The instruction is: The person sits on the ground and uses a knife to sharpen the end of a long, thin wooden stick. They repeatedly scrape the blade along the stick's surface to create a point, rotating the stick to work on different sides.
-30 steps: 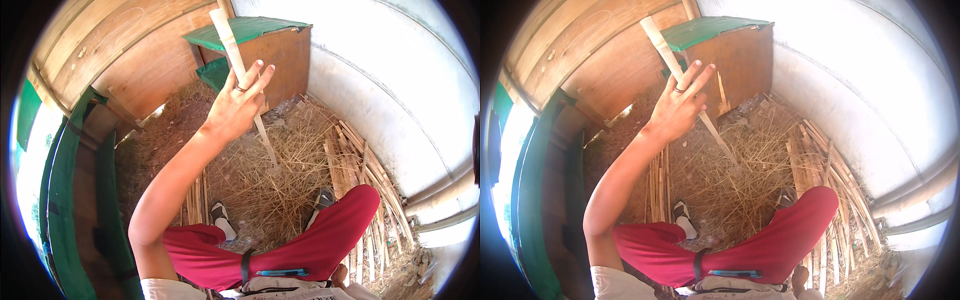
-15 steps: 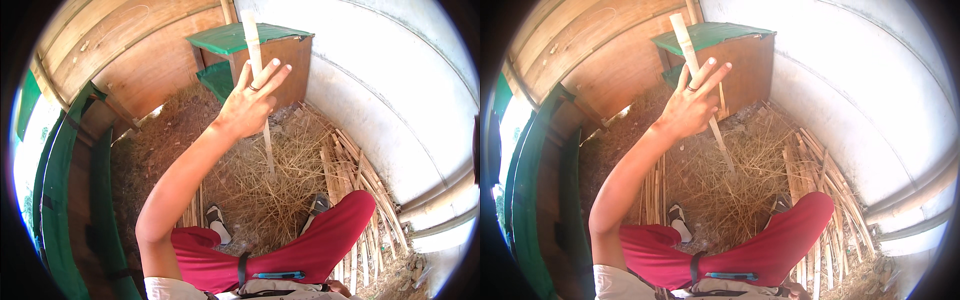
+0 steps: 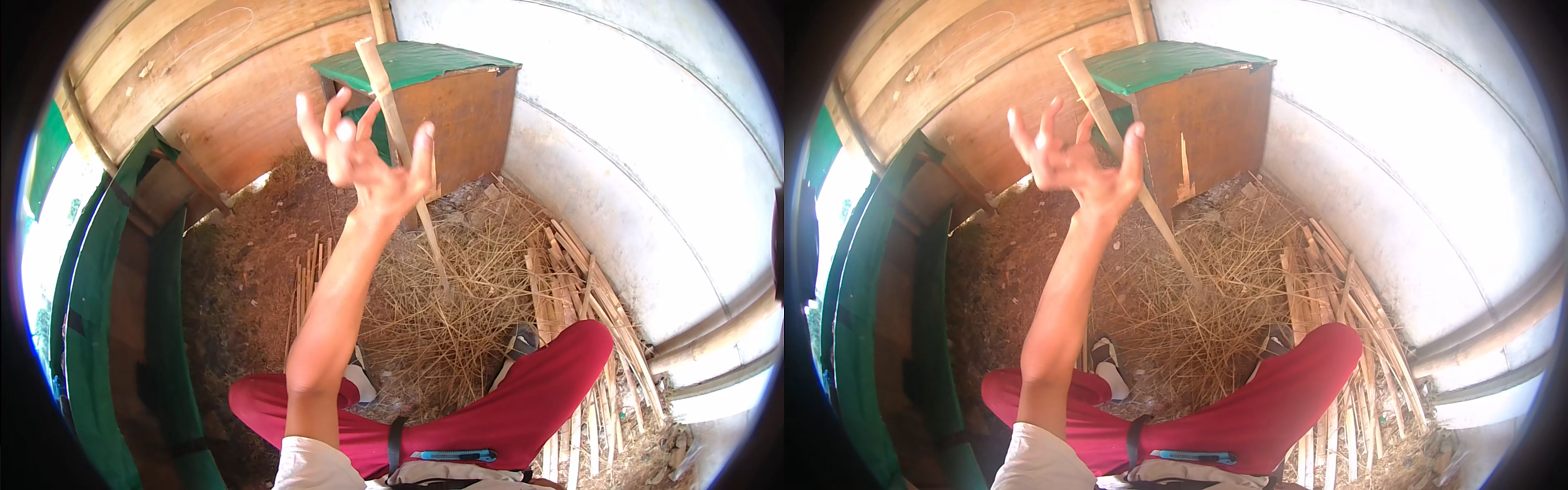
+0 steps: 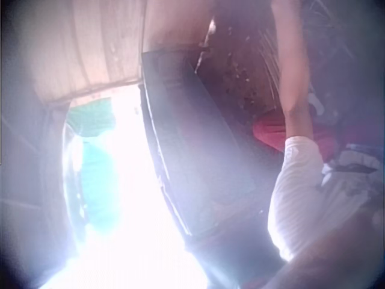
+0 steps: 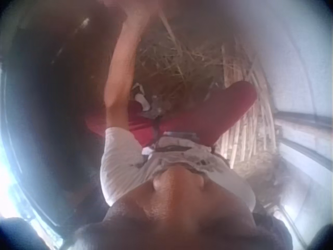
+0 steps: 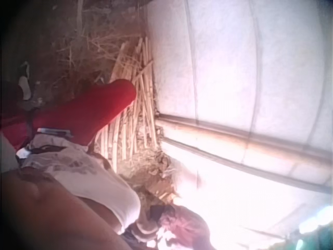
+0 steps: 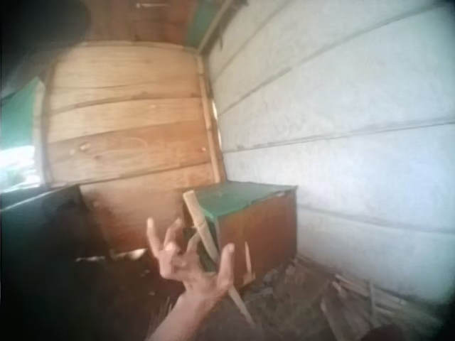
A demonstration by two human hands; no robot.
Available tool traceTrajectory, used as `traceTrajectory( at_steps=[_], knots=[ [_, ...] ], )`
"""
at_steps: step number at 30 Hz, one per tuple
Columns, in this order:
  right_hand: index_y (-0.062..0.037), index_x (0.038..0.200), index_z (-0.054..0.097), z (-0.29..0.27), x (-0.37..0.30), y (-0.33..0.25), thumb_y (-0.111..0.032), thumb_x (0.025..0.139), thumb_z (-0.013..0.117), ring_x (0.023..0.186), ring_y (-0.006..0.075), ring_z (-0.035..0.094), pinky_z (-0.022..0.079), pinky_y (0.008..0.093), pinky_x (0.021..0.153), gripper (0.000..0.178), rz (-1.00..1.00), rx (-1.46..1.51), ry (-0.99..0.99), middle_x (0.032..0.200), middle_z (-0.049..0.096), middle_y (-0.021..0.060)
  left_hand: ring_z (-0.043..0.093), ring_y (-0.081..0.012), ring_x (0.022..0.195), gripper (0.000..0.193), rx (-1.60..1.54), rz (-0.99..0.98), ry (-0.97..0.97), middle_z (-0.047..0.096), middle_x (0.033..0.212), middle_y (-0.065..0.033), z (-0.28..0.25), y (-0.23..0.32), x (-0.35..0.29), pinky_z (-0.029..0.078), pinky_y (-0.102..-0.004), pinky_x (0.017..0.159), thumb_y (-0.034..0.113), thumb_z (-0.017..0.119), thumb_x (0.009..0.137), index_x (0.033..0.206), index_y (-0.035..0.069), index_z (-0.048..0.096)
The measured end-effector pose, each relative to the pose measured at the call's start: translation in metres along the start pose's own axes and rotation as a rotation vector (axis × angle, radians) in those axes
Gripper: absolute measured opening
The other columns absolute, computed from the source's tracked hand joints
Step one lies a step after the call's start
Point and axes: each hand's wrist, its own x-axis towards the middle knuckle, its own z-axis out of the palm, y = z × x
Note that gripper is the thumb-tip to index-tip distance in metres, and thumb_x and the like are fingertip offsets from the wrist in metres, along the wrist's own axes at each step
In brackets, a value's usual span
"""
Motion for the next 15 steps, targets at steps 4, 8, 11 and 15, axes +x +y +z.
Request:
traceTrajectory(
  at_steps=[4,8,11,15],
  knots=[
    [0.0032,0.08,0.064,-0.005,-0.004,0.0,-0.014,0.093,0.047,0.054,0.0144,0.049,0.038,0.0364,0.05,0.027,0.004,0.007,0.025,0.07,0.063,0.0074,0.067,-0.0163,0.077,0.055,-0.373,-0.699,-0.108,0.045,0.135,-0.0194,0.003,0.01,0.009,0.059,-0.0265,0.059,0.009,0.057,0.099,0.14,0.009,0.02],
    [0.0035,0.078,0.064,-0.008,-0.011,0.011,-0.014,0.093,0.048,0.054,0.0147,0.049,0.038,0.0369,0.051,0.028,0.011,0.026,0.054,0.068,0.062,0.0076,0.064,-0.0159,0.061,0.036,-0.377,-0.843,-0.168,0.059,0.117,-0.0147,0.006,0.021,0.014,0.053,-0.0259,0.05,0.027,0.04,0.107,0.132,0.002,0.034],
    [0.0037,0.077,0.064,-0.005,-0.015,0.017,-0.015,0.092,0.048,0.054,0.0149,0.049,0.038,0.0373,0.051,0.029,0.015,0.035,0.076,0.067,0.062,0.0078,0.056,-0.0111,0.053,0.038,-0.349,-0.799,-0.139,0.06,0.108,-0.0119,0.004,0.024,0.012,0.046,-0.0236,0.044,0.036,0.034,0.108,0.127,0.003,0.037],
    [0.004,0.075,0.064,-0.003,-0.023,0.024,-0.016,0.092,0.048,0.054,0.0152,0.048,0.038,0.0378,0.051,0.031,0.014,0.045,0.102,0.066,0.061,0.0081,0.044,-0.0072,0.048,0.041,-0.302,-0.813,-0.113,0.055,0.084,-0.0055,0.005,0.021,0.008,0.037,-0.0234,0.042,0.043,0.03,0.108,0.114,0.005,0.044]
  ],
)
